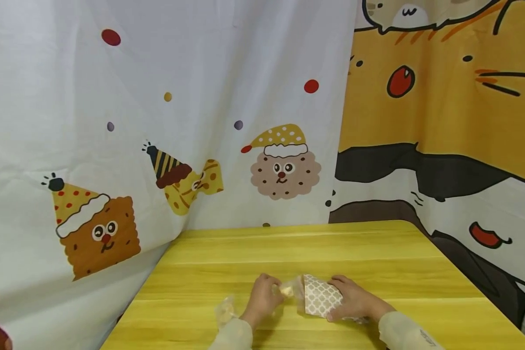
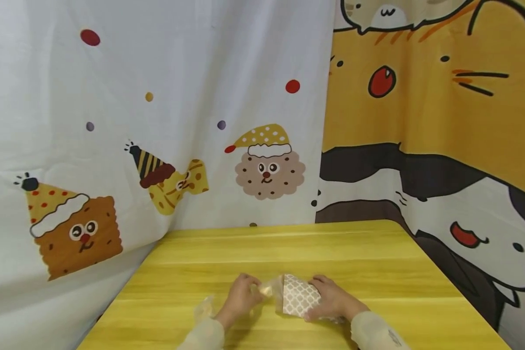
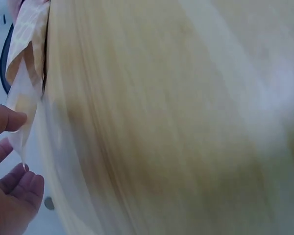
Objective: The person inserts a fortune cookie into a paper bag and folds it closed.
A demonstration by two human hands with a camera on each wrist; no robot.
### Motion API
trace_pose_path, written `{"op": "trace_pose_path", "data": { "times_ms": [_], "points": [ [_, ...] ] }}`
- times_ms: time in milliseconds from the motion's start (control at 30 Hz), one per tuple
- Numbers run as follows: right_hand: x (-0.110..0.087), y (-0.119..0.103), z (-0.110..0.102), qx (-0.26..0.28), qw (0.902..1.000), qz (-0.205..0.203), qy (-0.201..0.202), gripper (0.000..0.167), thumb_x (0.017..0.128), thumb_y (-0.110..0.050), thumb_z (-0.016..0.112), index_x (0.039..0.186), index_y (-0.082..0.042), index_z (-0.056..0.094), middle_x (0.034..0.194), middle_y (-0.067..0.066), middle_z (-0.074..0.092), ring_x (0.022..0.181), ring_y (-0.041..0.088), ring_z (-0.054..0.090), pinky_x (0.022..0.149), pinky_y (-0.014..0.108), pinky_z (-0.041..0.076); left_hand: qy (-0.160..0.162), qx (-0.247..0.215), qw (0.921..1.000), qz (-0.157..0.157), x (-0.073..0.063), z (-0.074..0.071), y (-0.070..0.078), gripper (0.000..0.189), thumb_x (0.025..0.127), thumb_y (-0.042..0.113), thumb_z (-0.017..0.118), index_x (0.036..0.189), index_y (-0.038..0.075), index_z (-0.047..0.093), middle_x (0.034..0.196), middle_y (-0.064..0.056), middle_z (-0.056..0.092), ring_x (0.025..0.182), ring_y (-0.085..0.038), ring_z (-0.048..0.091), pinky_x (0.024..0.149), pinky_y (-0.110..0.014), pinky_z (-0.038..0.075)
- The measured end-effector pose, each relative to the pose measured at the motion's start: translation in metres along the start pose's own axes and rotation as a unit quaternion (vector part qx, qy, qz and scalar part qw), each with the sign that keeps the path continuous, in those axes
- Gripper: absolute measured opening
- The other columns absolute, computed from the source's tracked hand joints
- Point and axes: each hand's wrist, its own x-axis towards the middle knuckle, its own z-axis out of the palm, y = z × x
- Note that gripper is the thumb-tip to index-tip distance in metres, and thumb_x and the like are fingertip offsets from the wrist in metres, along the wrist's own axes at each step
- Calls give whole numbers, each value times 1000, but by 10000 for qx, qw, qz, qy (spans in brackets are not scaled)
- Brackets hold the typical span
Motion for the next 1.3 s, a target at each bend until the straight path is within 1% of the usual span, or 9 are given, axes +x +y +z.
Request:
{"op": "trace_pose_path", "data": {
  "times_ms": [200,267,367,467,667,833,1000,1167,1300],
  "points": [
    [-1,-3,-2,23,10000,-10,-22,97,74,-49,84,147,0,42,151,24,31,134,49,33,99,68,35,-334,44,9989,322,-2,14,6,30,78,4,79,106,1,70,108,-8,56,103,-29,53,85,-42,53],
    [-2,-1,-1,35,10000,-6,-21,97,74,-48,84,147,1,42,151,25,31,134,49,34,99,68,35,-413,-326,9985,169,-3,19,7,37,81,7,80,114,0,67,114,-9,57,105,-29,54,87,-43,53],
    [-2,1,-1,13,10000,16,-7,97,74,-49,84,146,1,42,151,26,31,133,50,34,98,68,35,-422,-1005,9936,-300,-7,23,5,48,84,14,80,125,-1,61,120,-12,57,107,-30,56,88,-45,53],
    [-2,2,-1,-104,9999,-8,8,98,74,-51,83,146,2,42,150,27,31,132,51,35,98,68,36,-272,-1631,9836,-725,-10,22,3,55,85,16,79,130,-6,56,116,-13,57,102,-27,56,87,-44,53],
    [-1,1,-2,-217,9998,3,40,101,73,-55,82,145,3,42,149,27,32,131,52,35,97,69,37,-52,-2303,9671,-1080,-9,23,6,51,86,6,75,126,-17,54,95,-7,58,83,-15,57,72,-29,55],
    [-2,0,0,1,10000,64,20,98,73,-51,84,146,1,43,151,26,31,133,50,34,99,69,34,206,-2623,9571,-1213,-4,32,13,42,83,-8,71,121,-19,57,90,-9,60,79,-13,57,67,-24,55],
    [0,0,3,-49,9999,94,-8,100,72,-53,83,146,1,43,151,24,32,134,49,34,100,68,35,306,-2633,9553,-1308,-1,39,14,34,83,-8,70,115,-15,63,89,-7,63,79,-12,58,68,-24,55],
    [3,-2,2,-130,9999,45,31,100,72,-53,84,146,1,43,150,24,33,133,49,35,100,67,35,557,-2882,9445,-1478,-2,43,15,29,81,-8,68,110,-14,65,84,-5,61,73,-11,58,65,-24,55],
    [2,-3,1,-166,9998,77,59,100,71,-52,85,145,1,44,150,24,33,133,49,35,100,68,35,564,-3189,9366,-1335,-1,46,18,26,77,-15,64,103,-15,66,79,-4,59,67,-9,55,60,-23,54]
  ]
}}
